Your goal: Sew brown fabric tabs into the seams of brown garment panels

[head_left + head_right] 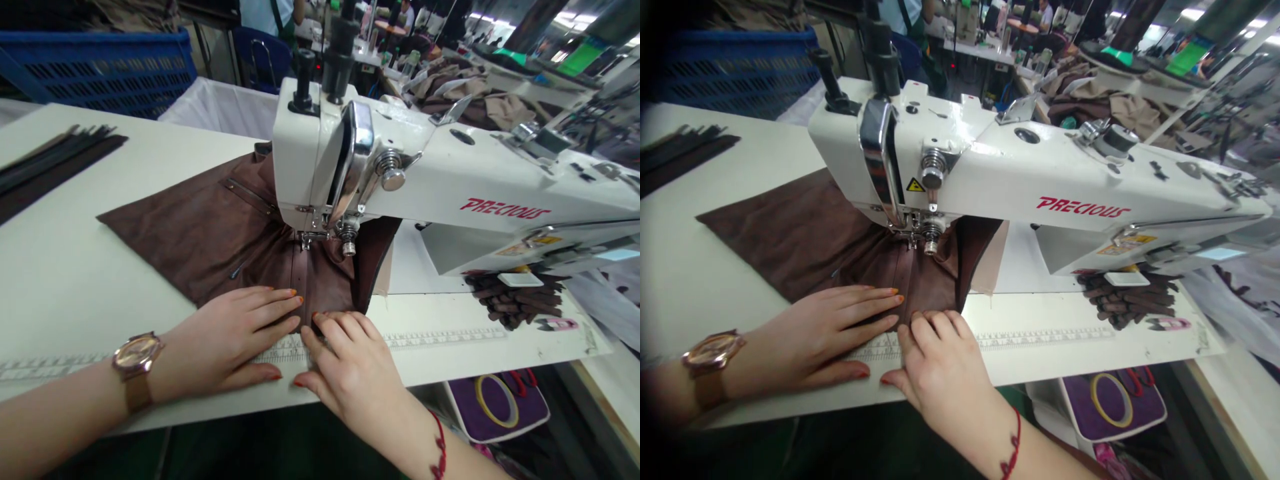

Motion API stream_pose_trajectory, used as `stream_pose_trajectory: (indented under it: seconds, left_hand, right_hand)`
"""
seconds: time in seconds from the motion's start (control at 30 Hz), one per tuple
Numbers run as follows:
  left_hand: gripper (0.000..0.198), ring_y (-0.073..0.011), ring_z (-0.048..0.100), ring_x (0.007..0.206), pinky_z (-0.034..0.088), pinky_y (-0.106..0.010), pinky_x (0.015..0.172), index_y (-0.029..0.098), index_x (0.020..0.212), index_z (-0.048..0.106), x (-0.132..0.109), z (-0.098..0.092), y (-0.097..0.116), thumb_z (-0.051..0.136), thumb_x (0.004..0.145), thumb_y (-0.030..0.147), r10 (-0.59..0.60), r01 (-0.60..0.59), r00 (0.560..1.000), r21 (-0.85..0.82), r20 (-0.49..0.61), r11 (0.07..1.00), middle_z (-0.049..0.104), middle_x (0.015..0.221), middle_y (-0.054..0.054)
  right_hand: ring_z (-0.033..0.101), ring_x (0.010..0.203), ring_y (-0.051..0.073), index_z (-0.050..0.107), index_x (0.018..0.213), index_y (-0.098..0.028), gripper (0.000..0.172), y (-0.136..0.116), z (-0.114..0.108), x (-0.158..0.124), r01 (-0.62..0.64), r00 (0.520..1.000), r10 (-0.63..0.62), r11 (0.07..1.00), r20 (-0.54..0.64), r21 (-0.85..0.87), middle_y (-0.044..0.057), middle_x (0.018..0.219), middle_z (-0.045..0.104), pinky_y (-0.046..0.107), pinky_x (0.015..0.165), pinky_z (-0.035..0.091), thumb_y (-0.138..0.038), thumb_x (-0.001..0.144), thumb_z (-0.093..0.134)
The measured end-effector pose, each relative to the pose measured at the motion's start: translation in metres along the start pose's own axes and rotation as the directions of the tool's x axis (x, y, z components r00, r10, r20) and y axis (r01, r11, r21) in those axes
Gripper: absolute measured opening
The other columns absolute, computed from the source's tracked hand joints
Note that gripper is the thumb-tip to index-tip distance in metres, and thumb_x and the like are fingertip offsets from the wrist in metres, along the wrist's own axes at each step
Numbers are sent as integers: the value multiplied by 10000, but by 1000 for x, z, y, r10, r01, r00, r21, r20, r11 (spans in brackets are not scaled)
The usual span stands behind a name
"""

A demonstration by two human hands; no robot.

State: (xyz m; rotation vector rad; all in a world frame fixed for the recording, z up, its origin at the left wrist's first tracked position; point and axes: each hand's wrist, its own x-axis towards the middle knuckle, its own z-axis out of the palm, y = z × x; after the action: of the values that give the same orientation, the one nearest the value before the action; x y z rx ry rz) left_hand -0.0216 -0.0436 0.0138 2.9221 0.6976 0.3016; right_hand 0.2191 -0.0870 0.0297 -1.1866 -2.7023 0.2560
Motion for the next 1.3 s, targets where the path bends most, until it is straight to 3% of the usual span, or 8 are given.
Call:
stream_pose_trajectory:
  seconds: [0.77,0.97,1.17,1.3]
  left_hand:
    - [479,-307,500,1226,464,-509,1007,135,1302,486,26,5,-62,573,899,381,5,-13,987,-44,-160,999,525,1346,-172]
    - [477,-293,519,1181,449,-500,1022,133,1306,493,31,4,-70,538,914,401,-53,48,991,-42,-124,998,541,1292,-176]
    - [466,-293,525,1171,446,-499,1028,119,1296,504,36,4,-73,513,922,396,-132,131,983,-15,-128,991,553,1273,-166]
    - [424,-283,518,1187,428,-487,1048,134,1271,517,40,1,-75,508,926,380,-166,163,980,-36,-107,986,550,1296,-145]
  right_hand:
    - [528,1027,268,603,1207,-136,451,47,-1,60,25,998,-33,988,-49,-149,110,1147,627,410,863,399,-476,915,549]
    - [522,1083,281,601,1219,-132,449,57,-1,75,31,997,-43,980,-58,-195,120,1265,587,404,858,413,-458,913,561]
    - [570,1025,252,608,1193,-141,364,68,8,83,11,982,-43,985,-183,-172,117,1159,655,422,897,409,-394,955,501]
    - [588,978,246,639,1103,-137,317,73,10,87,-8,979,-19,991,-203,-130,105,1067,689,414,903,407,-376,956,490]
